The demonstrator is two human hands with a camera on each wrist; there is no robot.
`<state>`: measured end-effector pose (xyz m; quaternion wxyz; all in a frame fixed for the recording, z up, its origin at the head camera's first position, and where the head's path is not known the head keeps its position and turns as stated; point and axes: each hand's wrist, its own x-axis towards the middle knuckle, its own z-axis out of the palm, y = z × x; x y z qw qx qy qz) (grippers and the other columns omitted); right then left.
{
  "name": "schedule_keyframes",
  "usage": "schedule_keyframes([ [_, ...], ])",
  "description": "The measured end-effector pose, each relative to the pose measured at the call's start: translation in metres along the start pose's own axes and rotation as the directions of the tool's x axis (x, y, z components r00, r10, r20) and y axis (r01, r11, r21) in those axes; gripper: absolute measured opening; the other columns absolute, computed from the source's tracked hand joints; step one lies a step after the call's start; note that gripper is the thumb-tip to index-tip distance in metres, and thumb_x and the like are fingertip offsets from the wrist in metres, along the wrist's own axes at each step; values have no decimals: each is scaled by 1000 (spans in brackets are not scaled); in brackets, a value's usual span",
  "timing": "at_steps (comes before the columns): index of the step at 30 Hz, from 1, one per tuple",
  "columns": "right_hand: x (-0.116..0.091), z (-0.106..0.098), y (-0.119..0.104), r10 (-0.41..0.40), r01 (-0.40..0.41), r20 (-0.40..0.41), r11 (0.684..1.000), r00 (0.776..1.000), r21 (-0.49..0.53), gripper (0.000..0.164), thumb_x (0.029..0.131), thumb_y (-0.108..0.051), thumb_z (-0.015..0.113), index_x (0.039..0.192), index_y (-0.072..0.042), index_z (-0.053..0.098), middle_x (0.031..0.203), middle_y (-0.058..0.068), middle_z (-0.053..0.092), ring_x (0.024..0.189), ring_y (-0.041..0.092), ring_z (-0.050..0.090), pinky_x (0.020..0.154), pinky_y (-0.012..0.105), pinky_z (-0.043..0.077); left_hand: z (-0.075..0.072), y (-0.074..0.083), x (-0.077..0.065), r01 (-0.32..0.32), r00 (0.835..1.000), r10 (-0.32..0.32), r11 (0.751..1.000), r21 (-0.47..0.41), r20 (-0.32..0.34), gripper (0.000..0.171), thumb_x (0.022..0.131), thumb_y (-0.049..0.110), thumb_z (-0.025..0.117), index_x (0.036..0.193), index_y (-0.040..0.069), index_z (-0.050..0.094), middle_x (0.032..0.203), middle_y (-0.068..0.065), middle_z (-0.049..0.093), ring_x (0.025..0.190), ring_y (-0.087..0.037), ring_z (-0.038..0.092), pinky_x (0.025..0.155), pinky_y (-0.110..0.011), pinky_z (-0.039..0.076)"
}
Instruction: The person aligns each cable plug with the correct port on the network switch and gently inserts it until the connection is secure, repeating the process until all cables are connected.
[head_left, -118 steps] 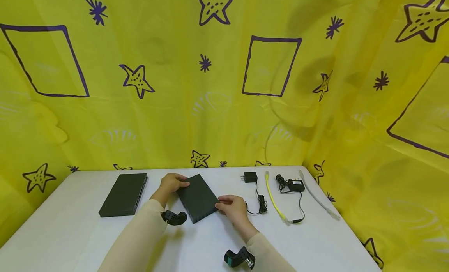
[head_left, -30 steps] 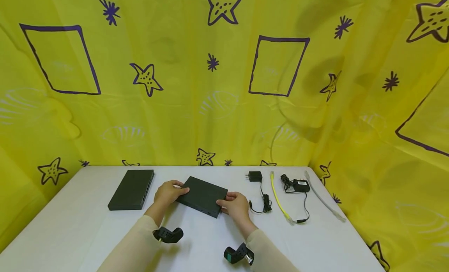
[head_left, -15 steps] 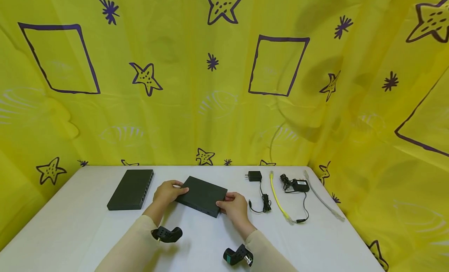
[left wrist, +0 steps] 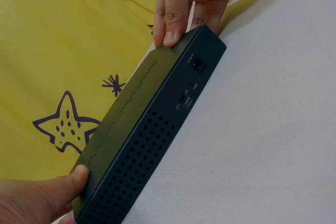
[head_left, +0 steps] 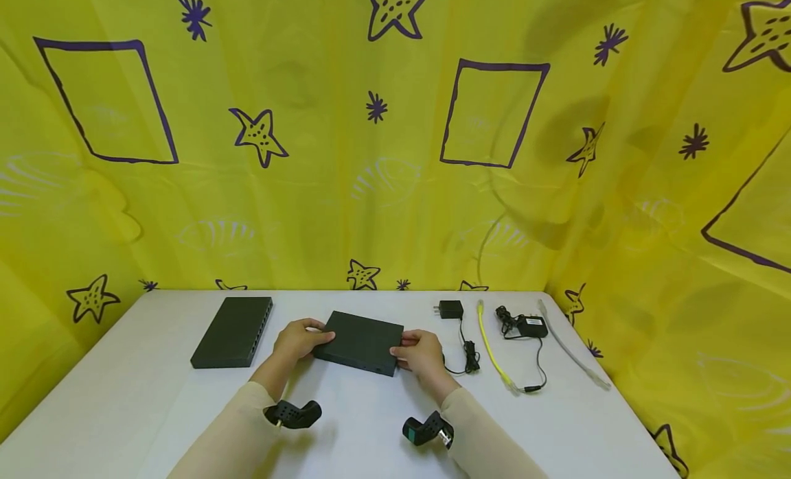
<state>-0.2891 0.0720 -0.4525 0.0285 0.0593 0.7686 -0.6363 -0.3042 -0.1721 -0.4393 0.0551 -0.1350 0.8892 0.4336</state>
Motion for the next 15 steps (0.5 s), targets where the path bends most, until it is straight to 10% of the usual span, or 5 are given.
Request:
schedule_keyframes([
  [15, 12, -7, -5, 60, -59, 62, 998, 996, -17, 44, 82, 10, 72, 123, 11, 59, 112, 23, 62, 81, 17, 66, 72, 38, 62, -2, -6, -5, 1, 997, 12, 984, -180, 74, 43, 88, 17, 75, 125, -1, 62, 109, -21, 63, 84, -22, 61, 65, -27, 60],
])
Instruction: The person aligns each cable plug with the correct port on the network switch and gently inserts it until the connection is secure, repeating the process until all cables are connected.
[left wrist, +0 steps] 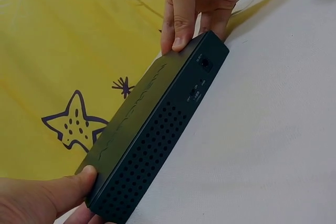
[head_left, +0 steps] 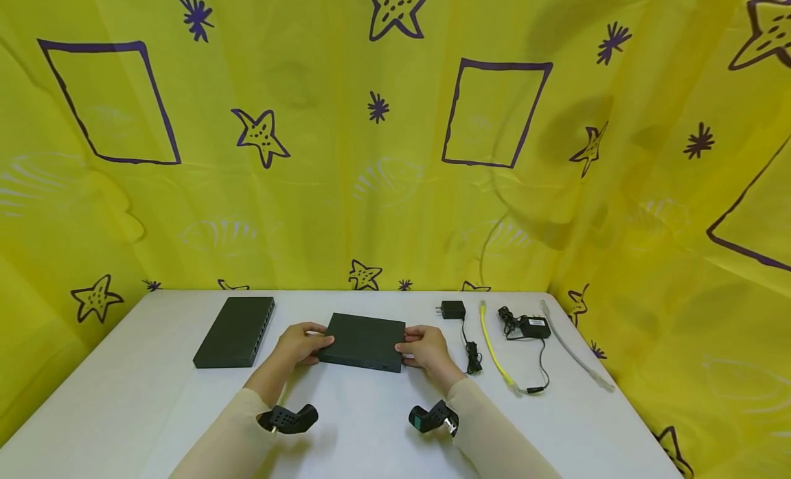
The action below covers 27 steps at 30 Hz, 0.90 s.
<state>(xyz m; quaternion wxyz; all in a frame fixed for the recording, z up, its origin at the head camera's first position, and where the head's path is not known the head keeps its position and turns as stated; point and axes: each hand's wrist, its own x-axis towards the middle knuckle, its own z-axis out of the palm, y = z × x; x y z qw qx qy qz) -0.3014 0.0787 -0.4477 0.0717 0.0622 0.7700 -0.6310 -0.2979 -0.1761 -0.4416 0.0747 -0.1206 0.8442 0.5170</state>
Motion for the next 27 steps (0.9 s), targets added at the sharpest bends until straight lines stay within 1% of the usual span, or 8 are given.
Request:
schedule_keyframes([
  [3, 0, -2, 0, 1, -1, 5, 1000, 1000, -4, 44, 82, 10, 72, 124, 11, 58, 113, 23, 62, 83, 18, 67, 73, 38, 62, -2, 1, 1, 1, 999, 0, 1000, -21, 35, 43, 89, 14, 73, 126, -3, 60, 107, -20, 64, 81, -20, 62, 65, -27, 60],
  [5, -1, -2, 0, -1, 1, 5, 1000, 1000, -7, 45, 82, 9, 72, 125, 11, 58, 113, 24, 62, 86, 19, 67, 74, 39, 62, -2, 3, 3, 16, 999, -13, 999, -47, 50, 43, 89, 13, 73, 126, -3, 60, 107, -20, 65, 81, -19, 63, 66, -27, 60],
  [9, -2, -3, 0, 0, 0, 6, 1000, 1000, -4, 45, 83, 9, 72, 126, 11, 57, 114, 24, 61, 89, 21, 67, 75, 39, 62, -3, 7, 11, 27, 998, -22, 994, -102, 57, 43, 89, 13, 72, 128, -2, 60, 116, -22, 66, 88, -20, 65, 72, -28, 60],
  [11, -2, -2, 1, -2, 2, 9, 1000, 1000, -3, 46, 83, 9, 72, 126, 11, 57, 114, 23, 61, 88, 20, 67, 75, 39, 62, -2, 9, 16, 30, 999, -25, 994, -101, 43, 44, 90, 13, 72, 129, -1, 60, 122, -23, 64, 94, -23, 65, 76, -30, 60],
  [15, -3, -1, 1, -5, 5, 14, 1000, 1000, -1, 47, 83, 8, 72, 127, 11, 56, 114, 23, 61, 84, 18, 67, 75, 39, 61, 0, 8, 25, 20, 1000, -19, 999, -38, 24, 45, 89, 13, 72, 131, 1, 60, 127, -25, 61, 103, -29, 64, 85, -37, 59],
  [19, -4, -1, 1, 6, -6, 14, 1000, 1000, 1, 48, 84, 7, 72, 129, 10, 56, 116, 23, 60, 86, 19, 67, 76, 40, 61, 2, 11, 26, 21, 999, -20, 1000, -21, 33, 46, 90, 10, 71, 132, -1, 58, 127, -27, 60, 101, -30, 65, 88, -39, 58],
  [23, -3, -1, 0, 18, -18, 16, 1000, 1000, -7, 48, 84, 6, 72, 129, 9, 56, 116, 22, 60, 88, 20, 67, 75, 38, 62, 2, 14, 25, 46, 998, -45, 999, -17, 45, 46, 90, 10, 71, 133, 1, 58, 131, -26, 58, 102, -29, 63, 89, -39, 58],
  [27, 0, -2, 0, 17, -17, 12, 1000, 1000, -5, 46, 83, 8, 72, 127, 9, 57, 113, 21, 61, 84, 19, 66, 72, 38, 62, 3, 15, 27, 65, 997, -64, 998, -20, 51, 47, 90, 11, 71, 135, 3, 57, 133, -25, 56, 105, -30, 62, 91, -40, 57],
])
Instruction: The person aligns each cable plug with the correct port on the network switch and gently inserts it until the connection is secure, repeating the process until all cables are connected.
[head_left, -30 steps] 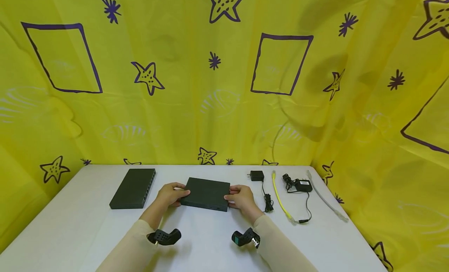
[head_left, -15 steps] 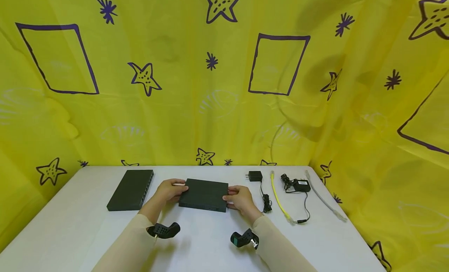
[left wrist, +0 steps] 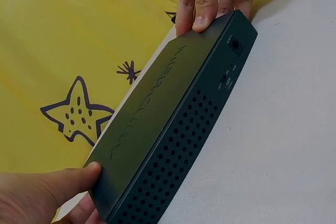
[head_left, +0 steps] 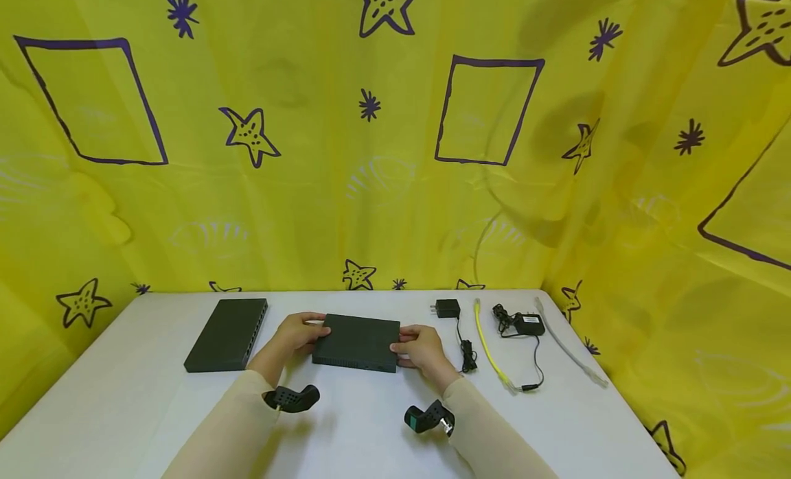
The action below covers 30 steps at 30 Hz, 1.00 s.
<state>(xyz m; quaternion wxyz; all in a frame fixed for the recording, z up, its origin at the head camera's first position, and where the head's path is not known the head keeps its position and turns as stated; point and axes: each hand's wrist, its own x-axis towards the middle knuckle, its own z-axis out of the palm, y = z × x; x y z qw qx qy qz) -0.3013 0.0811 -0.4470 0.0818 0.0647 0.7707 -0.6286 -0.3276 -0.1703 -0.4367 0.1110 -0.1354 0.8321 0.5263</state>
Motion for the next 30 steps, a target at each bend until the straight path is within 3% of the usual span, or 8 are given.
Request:
schedule_keyframes([
  [8, 7, -2, -2, -4, 4, 11, 1000, 1000, 8, 45, 84, 9, 71, 127, 9, 58, 113, 22, 61, 83, 18, 65, 72, 37, 62, -1, 3, -9, -32, 999, 33, 999, -38, 18, 49, 91, 6, 68, 136, -1, 53, 133, -27, 56, 102, -29, 63, 87, -39, 58],
  [19, 17, -5, -6, 27, -27, 25, 1000, 999, 3, 44, 84, 8, 71, 126, 7, 60, 115, 20, 64, 84, 18, 65, 74, 36, 61, 1, 1, -12, -35, 999, 37, 996, -79, 27, 54, 90, 3, 68, 141, -1, 49, 137, -28, 52, 112, -34, 60, 87, -40, 59],
  [30, 25, -12, -8, 72, -71, 25, 997, 997, -32, 43, 86, 4, 70, 129, 2, 62, 121, 19, 65, 92, 18, 66, 78, 34, 60, 10, -3, -12, -66, 998, 66, 985, -159, -5, 56, 87, -3, 68, 140, -4, 49, 133, -29, 52, 101, -29, 63, 82, -37, 60],
])
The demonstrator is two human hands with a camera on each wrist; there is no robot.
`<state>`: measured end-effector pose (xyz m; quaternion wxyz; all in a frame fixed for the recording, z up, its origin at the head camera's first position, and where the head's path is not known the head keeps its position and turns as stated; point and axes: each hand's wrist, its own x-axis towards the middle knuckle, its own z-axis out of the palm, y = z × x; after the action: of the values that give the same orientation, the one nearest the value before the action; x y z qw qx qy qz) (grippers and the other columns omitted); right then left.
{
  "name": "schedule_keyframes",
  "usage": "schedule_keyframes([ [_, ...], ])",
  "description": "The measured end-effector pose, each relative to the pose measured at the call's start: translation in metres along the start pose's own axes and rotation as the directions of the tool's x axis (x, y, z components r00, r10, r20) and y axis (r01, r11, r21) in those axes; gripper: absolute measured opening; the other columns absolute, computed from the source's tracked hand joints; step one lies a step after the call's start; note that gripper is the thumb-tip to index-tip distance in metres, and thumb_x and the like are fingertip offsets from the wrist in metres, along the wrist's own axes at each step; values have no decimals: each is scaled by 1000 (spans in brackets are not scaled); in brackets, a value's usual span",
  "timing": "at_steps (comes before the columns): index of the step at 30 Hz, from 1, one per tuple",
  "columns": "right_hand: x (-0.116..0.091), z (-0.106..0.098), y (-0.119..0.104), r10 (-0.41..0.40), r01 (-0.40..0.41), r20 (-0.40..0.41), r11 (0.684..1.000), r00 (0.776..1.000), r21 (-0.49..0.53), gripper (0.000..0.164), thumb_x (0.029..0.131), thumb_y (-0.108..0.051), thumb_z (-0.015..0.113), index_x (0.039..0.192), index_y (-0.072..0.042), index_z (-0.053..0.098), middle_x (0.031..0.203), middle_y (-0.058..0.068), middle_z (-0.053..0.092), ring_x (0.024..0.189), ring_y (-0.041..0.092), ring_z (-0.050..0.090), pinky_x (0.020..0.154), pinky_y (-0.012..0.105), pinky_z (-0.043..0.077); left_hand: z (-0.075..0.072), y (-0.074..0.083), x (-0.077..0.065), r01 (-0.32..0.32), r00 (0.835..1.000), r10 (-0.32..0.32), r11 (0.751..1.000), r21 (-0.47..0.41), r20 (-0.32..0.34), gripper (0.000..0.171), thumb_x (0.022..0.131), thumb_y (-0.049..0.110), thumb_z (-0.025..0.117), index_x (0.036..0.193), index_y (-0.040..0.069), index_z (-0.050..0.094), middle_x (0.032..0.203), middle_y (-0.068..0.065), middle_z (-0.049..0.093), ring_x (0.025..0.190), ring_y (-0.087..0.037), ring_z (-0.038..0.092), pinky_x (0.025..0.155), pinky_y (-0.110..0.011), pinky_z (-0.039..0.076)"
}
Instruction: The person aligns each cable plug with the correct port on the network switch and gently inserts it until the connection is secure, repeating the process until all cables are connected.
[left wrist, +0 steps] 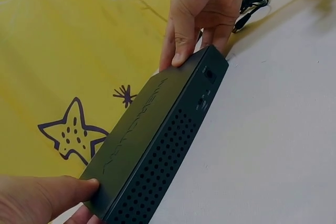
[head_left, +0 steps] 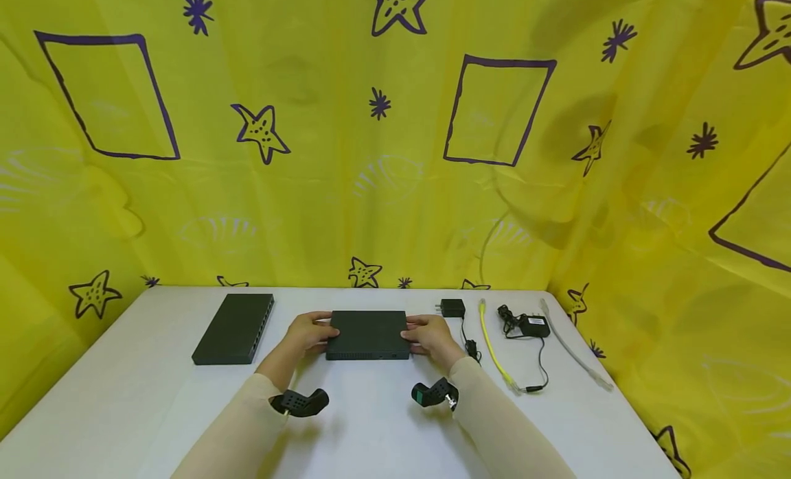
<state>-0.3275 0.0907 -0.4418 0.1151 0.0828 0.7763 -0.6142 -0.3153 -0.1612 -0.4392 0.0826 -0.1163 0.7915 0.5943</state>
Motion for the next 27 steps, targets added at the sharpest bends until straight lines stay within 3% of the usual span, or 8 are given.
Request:
schedule_keyframes([
  [9, 3, -4, -2, 6, -6, -7, 1000, 1000, -4, 44, 87, 1, 71, 130, 2, 61, 123, 20, 65, 94, 19, 66, 81, 34, 60, 10, 1, 2, 1, 998, -3, 999, -33, -56, 53, 89, -3, 65, 140, -3, 50, 134, -29, 54, 111, -36, 61, 87, -38, 58],
  [17, 2, -6, -7, 11, -11, -28, 1000, 1000, -22, 42, 89, 0, 69, 130, 1, 60, 125, 21, 64, 99, 22, 66, 83, 35, 60, 16, 5, 8, 35, 997, -37, 999, -34, -60, 54, 90, -1, 64, 142, 0, 48, 139, -27, 52, 116, -36, 59, 97, -43, 53],
  [27, 10, -6, -10, 21, -24, -56, 997, 998, -67, 41, 89, 0, 69, 129, 2, 61, 125, 20, 63, 96, 22, 66, 81, 37, 60, 16, 11, 13, 78, 996, -79, 997, -16, -43, 54, 94, 3, 63, 145, 5, 47, 144, -25, 47, 115, -32, 57, 100, -43, 51],
])
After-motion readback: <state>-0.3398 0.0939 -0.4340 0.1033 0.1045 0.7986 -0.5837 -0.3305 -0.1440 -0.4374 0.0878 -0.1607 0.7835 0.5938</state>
